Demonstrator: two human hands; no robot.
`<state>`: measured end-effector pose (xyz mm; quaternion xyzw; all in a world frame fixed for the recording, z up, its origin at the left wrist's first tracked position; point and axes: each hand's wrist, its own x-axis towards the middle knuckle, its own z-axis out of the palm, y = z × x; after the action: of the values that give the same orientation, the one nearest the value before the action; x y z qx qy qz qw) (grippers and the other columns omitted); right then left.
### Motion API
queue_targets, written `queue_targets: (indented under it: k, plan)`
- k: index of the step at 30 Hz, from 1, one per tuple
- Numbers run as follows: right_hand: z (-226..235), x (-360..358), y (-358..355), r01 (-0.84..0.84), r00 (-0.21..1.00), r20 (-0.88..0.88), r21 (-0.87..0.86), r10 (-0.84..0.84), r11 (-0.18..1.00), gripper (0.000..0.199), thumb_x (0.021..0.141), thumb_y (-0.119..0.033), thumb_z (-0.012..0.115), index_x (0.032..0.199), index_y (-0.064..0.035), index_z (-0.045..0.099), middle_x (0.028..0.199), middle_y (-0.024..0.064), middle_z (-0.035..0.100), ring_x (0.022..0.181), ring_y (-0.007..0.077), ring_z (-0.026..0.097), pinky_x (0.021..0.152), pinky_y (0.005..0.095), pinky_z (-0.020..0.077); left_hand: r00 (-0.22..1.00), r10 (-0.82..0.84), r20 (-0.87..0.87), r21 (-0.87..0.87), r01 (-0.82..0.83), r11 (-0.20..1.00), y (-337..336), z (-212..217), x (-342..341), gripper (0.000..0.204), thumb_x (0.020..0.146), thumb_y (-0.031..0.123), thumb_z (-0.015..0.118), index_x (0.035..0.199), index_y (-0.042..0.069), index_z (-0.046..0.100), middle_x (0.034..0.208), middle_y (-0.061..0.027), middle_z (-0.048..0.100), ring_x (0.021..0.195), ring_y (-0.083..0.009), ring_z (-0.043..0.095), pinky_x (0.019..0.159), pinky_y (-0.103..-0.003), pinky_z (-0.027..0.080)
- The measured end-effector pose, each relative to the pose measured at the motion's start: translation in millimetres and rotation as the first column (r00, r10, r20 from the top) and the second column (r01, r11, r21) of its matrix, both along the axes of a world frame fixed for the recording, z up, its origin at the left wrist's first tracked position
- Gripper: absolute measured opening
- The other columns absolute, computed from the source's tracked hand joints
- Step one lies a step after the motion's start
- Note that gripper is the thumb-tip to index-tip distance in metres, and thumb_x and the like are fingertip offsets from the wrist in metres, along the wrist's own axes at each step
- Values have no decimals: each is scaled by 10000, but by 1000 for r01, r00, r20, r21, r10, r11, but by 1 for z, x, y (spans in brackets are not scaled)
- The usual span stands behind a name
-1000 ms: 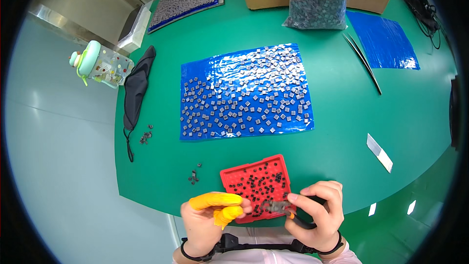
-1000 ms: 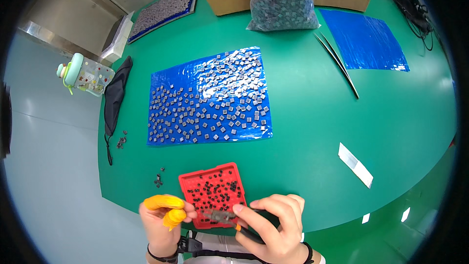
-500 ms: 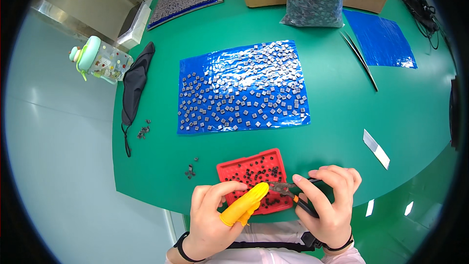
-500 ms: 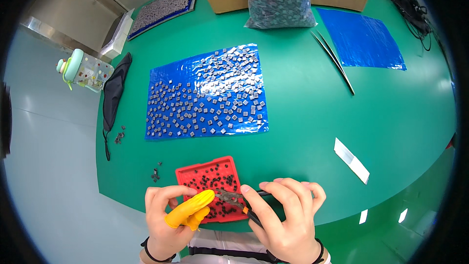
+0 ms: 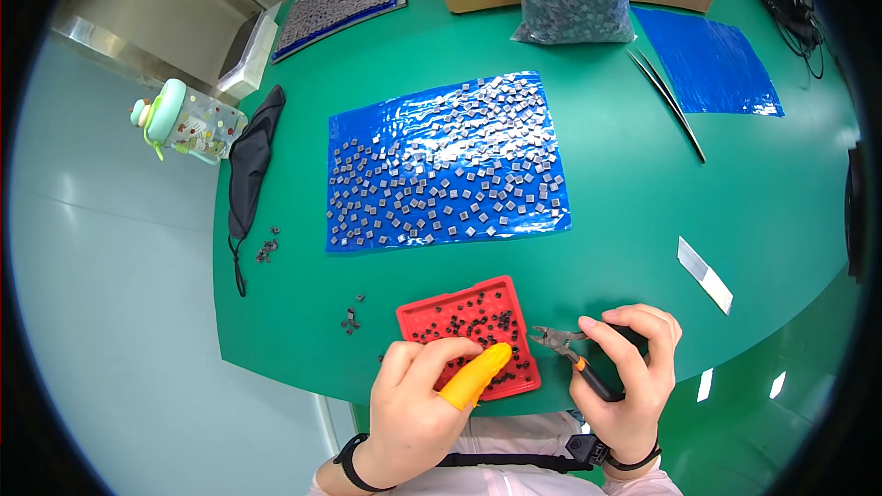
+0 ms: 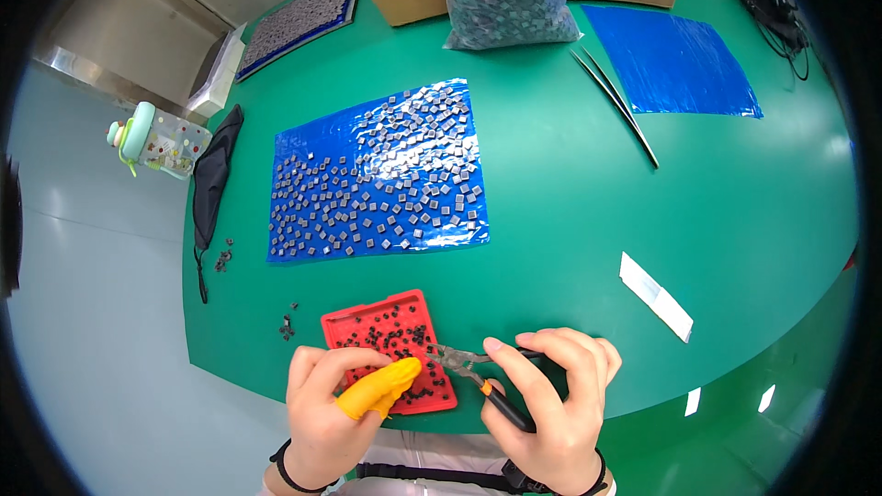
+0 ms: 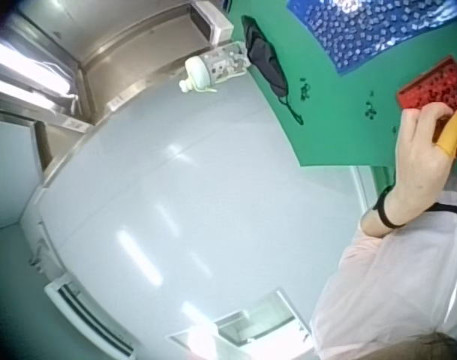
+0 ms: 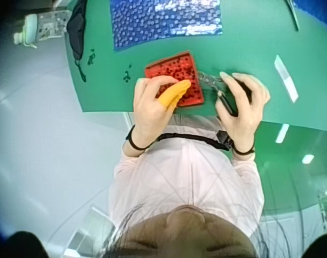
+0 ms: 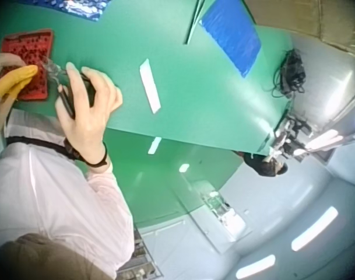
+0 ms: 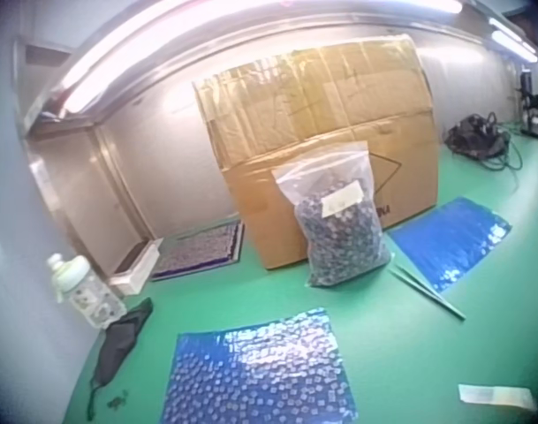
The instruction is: The person picks small black components from a red tray and places them onto a green table using a yellow finger cot and pliers. The person repeatedly handles the components one by one, moving them from the tray to the table surface.
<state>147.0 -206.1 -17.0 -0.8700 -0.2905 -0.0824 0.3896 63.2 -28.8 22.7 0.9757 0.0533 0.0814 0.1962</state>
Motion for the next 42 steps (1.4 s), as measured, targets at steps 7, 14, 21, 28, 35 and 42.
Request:
queue_targets:
  k: [7, 14, 21, 28, 35, 42]
  plan:
    - [2, -1, 3, 55, 998, -18, 33, -55, 998, 500, 498, -3, 681, 989, -91, 675, 1004, 88, 552, 902, 280, 556, 809, 402, 417, 993, -99, -68, 10, 100, 995, 1, 2, 15, 334, 617, 20, 734, 937, 118, 728, 988, 26, 606, 800, -185, 488, 665, -266, 447]
    - [2, 1, 1, 28, 999, -22, 38, -28, 999, 504, 494, -12, 684, 990, -97, 676, 990, 81, 553, 886, 276, 559, 809, 415, 404, 996, -45, -71, -42, 42, 998, -2, -2, 16, 331, 566, -1, 769, 879, 87, 707, 955, 20, 619, 813, -201, 503, 671, -280, 451]
    - [0, 1, 1, 28, 999, -16, 44, -27, 999, 513, 490, -14, 685, 996, -95, 677, 989, 83, 554, 878, 275, 559, 809, 415, 393, 1000, -4, -13, -57, 3, 998, 6, -6, 7, 414, 538, -27, 781, 934, 52, 690, 1032, 1, 614, 852, -210, 514, 692, -296, 474]
    - [-2, 4, -3, -7, 1000, -19, 32, 8, 999, 517, 488, -20, 692, 999, -94, 680, 997, 84, 557, 880, 276, 560, 809, 418, 385, 993, -73, -93, -41, 69, 997, 1, 3, 11, 318, 613, -1, 756, 920, 72, 713, 1028, -2, 595, 847, -207, 498, 683, -287, 436]
    - [1, 2, 0, 17, 1000, -12, 31, -17, 999, 517, 491, -23, 696, 1002, -100, 682, 995, 82, 554, 884, 271, 556, 819, 422, 377, 998, -42, -47, -46, 40, 998, -3, -4, 14, 269, 579, -6, 792, 814, 81, 696, 943, 22, 604, 823, -190, 484, 630, -278, 427]
    - [1, 1, -1, 19, 1000, -24, 39, -18, 999, 513, 494, -20, 690, 1001, -102, 685, 995, 80, 553, 884, 268, 555, 817, 419, 375, 998, -54, 20, -82, 56, 995, 4, -7, 5, 406, 531, 0, 776, 923, 54, 687, 1031, -32, 633, 887, -231, 572, 728, -304, 493]
